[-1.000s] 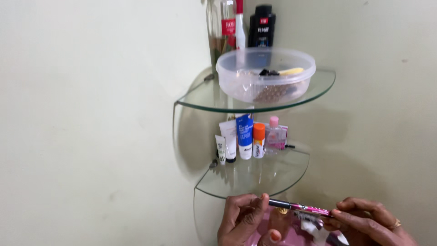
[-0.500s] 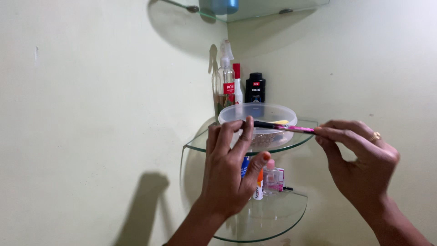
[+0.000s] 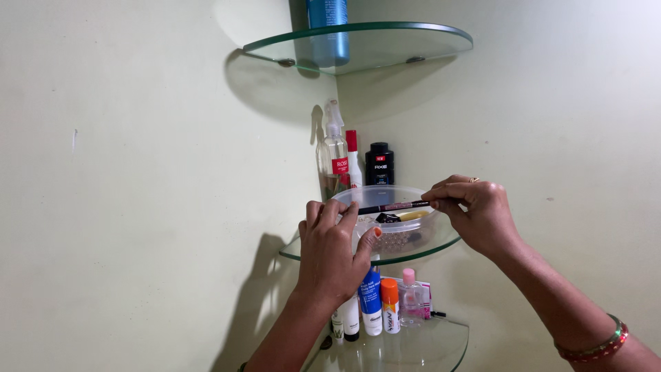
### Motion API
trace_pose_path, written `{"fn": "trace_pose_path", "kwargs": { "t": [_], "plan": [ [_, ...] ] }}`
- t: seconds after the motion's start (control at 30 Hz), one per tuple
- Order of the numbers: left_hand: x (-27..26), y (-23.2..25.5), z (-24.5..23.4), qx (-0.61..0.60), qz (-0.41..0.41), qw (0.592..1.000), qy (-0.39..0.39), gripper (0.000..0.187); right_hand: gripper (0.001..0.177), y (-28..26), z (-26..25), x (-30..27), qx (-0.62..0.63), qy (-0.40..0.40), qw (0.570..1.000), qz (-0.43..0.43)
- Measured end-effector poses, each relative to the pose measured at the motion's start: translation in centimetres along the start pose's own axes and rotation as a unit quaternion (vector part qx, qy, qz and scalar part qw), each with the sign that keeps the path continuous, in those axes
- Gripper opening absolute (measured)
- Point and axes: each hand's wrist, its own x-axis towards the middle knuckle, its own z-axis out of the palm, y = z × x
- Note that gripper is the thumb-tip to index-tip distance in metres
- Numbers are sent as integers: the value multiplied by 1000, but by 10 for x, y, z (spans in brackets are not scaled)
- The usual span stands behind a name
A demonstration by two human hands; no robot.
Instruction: The person wipes various small jewelry items and hair accessories with a white cloth over a pink sink. They handle each item individually, wiping it and placing it into a clear plastic container on a glass shelf.
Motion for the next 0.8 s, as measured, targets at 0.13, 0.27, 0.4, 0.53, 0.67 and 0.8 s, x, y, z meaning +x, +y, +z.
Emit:
{"fn": "trace_pose_path", "kwargs": {
  "t": [0.13,0.27,0.4,0.53,0.67,0.8],
  "plan": [
    [0,-3,3,1,19,1000,14,54,19,-1,-3,4,-3,-31,999,25],
    [1,-2,3,-12,20,1000,13,52,17,-4,-5,7,-19,-43,999,16],
    [1,-1,1,-16,20,1000,15,52,17,-3,-5,8,-12,-40,999,8],
    [1,-1,2,-20,9,1000,9,54,14,1,-5,9,-16,-39,998,46],
    [0,0,3,-21,12,1000,19,53,11,4,-3,10,5,-23,996,80],
    [-1,1,2,-18,9,1000,19,53,9,6,3,12,3,-5,998,61]
  ]
}}
